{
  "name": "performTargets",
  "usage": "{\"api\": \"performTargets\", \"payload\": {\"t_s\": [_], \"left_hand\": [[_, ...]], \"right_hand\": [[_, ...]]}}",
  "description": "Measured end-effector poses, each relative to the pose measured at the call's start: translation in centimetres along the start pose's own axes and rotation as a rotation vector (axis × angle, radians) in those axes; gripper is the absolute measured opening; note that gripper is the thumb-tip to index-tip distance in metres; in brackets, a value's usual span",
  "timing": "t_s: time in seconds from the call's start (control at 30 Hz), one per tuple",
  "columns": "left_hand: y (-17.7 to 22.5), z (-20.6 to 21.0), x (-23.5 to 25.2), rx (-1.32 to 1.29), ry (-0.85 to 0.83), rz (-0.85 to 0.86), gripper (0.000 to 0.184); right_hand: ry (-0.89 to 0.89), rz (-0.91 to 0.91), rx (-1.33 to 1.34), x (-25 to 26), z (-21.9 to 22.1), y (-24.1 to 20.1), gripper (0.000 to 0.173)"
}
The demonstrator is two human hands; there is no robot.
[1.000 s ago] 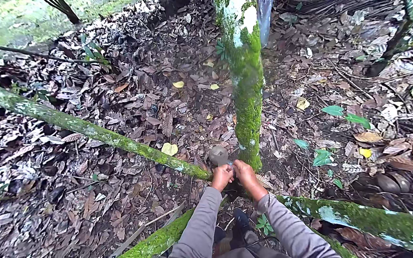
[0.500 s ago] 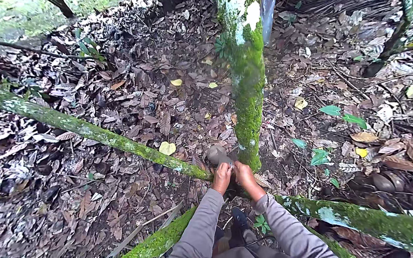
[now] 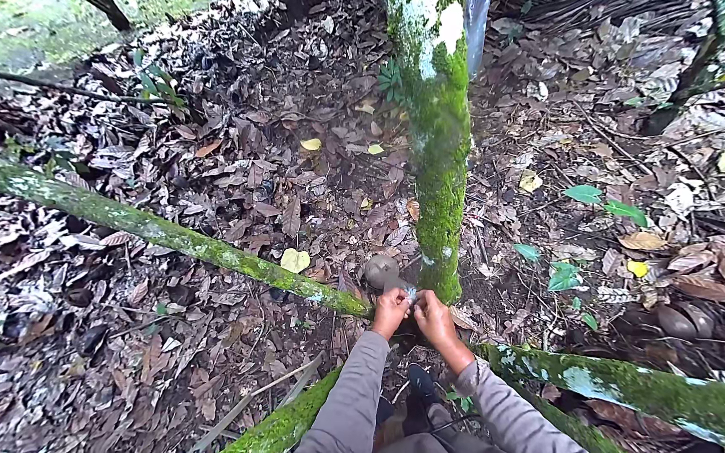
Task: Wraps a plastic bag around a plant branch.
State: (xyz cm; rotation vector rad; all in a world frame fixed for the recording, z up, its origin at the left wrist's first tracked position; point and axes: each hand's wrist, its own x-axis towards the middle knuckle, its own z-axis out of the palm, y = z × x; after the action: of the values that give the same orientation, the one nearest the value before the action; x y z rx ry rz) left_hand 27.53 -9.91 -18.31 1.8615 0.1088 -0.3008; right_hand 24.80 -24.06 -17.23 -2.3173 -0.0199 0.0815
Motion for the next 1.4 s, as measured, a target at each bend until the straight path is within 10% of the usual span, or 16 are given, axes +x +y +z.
{"api": "performTargets", "payload": {"t_s": [0.6, 0.97, 1.17, 1.4], "left_hand": [[-0.2, 0.4, -0.2, -0.671, 0.052, -0.127, 0.009], [1.5, 1.8, 1.2, 0.126, 0.204, -0.024, 0.011], [-0.3, 1.7, 0.6, 0.114, 0.149, 0.423, 0.008], [0.1, 1.5, 0.0, 0.120, 0.034, 0.254, 0.014]], "right_hand": [[0.006, 0.088, -0.124, 0.4, 0.0, -0.2, 0.029], [0.081, 0.122, -0.203, 0.1, -0.1, -1.1, 0.028], [0.065, 0.159, -0.090, 0.2, -0.7, -1.3, 0.028], [-0.047, 0.254, -0.052, 0.7, -1.6, -2.1, 0.031]]}}
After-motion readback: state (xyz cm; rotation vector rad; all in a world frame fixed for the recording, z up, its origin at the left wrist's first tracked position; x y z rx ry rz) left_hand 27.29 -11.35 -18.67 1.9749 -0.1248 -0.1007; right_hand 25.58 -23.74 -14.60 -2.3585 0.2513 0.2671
